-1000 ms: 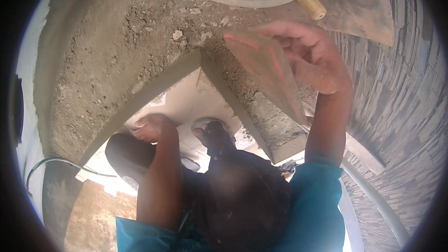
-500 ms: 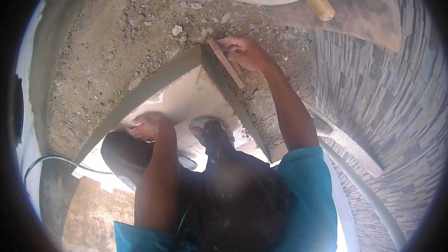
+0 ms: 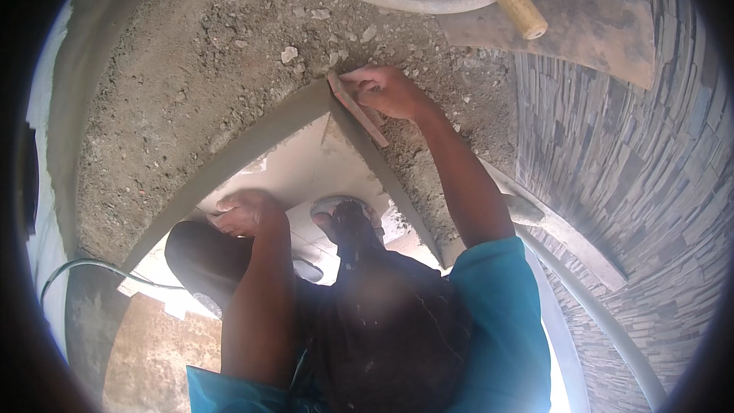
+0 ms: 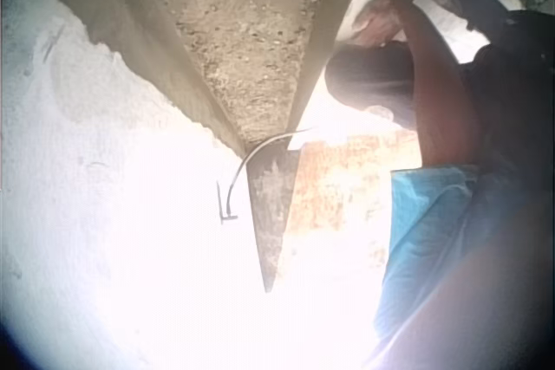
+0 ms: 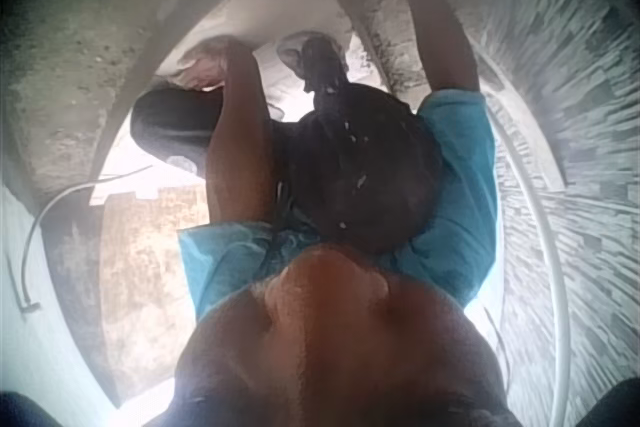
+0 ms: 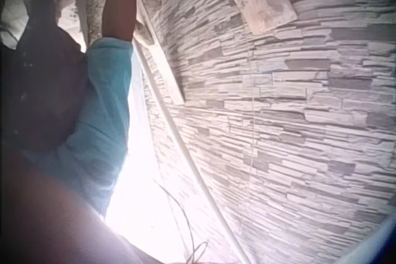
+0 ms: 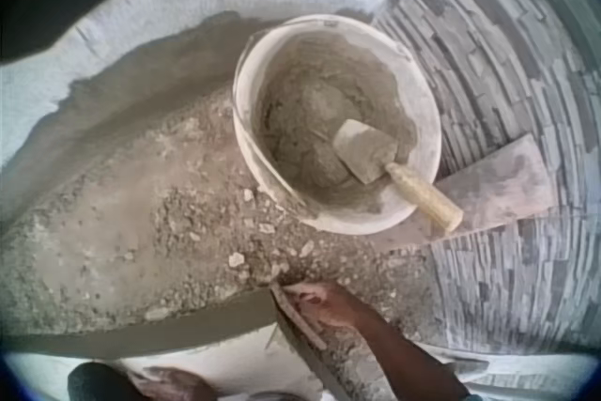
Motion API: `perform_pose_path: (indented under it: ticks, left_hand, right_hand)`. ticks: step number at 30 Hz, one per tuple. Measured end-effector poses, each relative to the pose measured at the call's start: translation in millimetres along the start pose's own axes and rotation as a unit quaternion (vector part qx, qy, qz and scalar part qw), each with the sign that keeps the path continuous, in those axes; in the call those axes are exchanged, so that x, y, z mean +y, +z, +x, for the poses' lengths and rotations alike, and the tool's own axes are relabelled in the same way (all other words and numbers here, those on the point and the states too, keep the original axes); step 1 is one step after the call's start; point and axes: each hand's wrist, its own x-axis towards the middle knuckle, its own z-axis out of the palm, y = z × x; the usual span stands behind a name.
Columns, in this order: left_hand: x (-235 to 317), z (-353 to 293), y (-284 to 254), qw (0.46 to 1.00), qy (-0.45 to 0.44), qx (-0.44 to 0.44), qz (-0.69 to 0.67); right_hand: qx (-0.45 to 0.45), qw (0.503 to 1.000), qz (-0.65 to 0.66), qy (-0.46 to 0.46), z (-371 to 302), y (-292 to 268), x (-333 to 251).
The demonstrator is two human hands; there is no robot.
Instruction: The person smooths wet concrete on stair treads and risers using a wooden float and a trowel. They repeatedly scrape and level the surface, occasionally pausing to reposition or retrieve tools.
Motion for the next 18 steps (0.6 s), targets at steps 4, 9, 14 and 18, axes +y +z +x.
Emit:
perform_pose_path:
  ticks: [4, 9, 14, 18]
  left_hand:
    - [-3, 3, 2, 1.000, 0.010, 0.007, -0.003]
    - [-3, 4, 2, 1.000, 0.001, 0.007, -0.009]
    - [-9, 8, 10, 0.999, -0.024, -0.004, 0.037]
    - [-7, 6, 8, 0.999, -0.021, 0.005, 0.038]
  right_hand:
    - [-0.017, 1.000, -0.005, 0.003, -10, 2, -2]
    - [-0.068, 0.996, -0.050, 0.000, -48, -13, -9]
    - [0.010, 0.993, 0.115, -0.002, -22, -12, 5]
    - [0.020, 0.996, 0.073, -0.037, 11, 1, 15]
